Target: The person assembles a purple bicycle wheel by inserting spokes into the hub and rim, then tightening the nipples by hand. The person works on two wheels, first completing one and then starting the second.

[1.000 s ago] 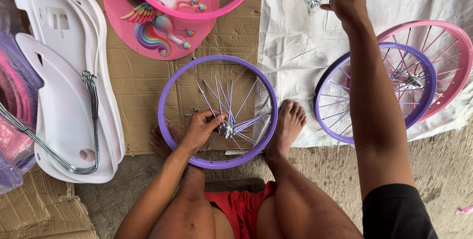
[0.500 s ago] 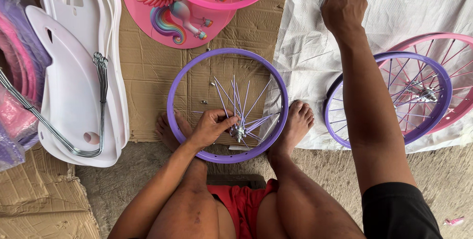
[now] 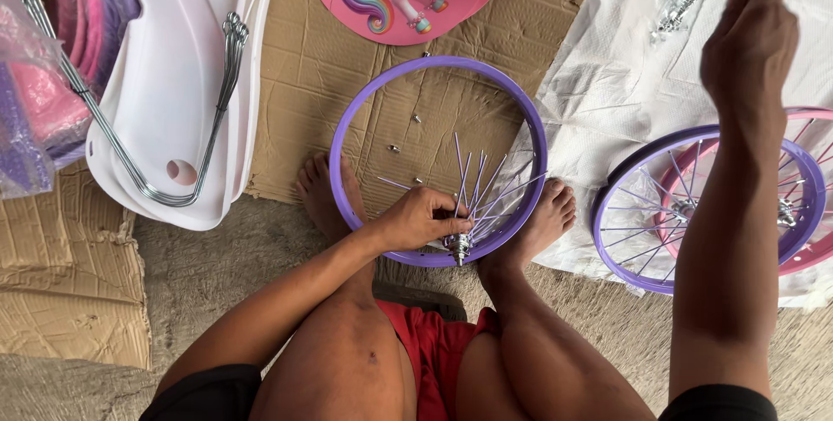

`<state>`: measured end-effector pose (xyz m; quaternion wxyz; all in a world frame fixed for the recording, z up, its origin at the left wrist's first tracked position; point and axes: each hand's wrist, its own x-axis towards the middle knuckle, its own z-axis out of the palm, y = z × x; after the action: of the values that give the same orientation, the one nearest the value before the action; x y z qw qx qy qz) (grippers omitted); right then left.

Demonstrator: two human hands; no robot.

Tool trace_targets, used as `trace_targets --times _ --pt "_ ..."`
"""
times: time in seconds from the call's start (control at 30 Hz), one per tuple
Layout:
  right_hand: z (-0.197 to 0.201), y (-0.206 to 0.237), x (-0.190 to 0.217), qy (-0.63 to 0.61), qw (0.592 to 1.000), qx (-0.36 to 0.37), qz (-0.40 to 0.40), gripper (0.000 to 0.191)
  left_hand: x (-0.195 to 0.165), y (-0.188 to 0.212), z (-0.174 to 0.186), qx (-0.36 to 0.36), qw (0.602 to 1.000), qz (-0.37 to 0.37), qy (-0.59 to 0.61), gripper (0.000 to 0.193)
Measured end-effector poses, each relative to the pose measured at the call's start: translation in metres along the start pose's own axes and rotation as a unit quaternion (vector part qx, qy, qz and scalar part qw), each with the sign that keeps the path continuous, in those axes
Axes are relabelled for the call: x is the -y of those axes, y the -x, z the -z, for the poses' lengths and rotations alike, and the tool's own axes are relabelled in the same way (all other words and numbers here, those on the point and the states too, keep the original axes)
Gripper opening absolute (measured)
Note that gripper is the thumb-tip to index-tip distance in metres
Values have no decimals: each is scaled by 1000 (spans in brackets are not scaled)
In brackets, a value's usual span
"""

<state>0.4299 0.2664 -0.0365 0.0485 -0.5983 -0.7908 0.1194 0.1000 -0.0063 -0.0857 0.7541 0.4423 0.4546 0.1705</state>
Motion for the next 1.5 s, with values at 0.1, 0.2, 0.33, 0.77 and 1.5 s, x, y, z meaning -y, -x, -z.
trace_targets --times 0.1,0.2,0.33,0.77,1.5 --pt "-6 20 55 -133 983 103 75 14 2 -4 1 -5 999 -39 38 31" --pt "-41 33 124 -136 938 317 27 24 4 -7 4 -23 998 -23 61 32" --pt "-79 31 174 -107 925 326 161 29 6 -11 10 -42 994 -43 86 30" --pt "-80 37 180 -165 926 278 196 24 12 -7 24 -77 961 -3 266 25" --pt "-90 66 178 -282 944 164 59 15 18 2 40 -82 968 13 236 26"
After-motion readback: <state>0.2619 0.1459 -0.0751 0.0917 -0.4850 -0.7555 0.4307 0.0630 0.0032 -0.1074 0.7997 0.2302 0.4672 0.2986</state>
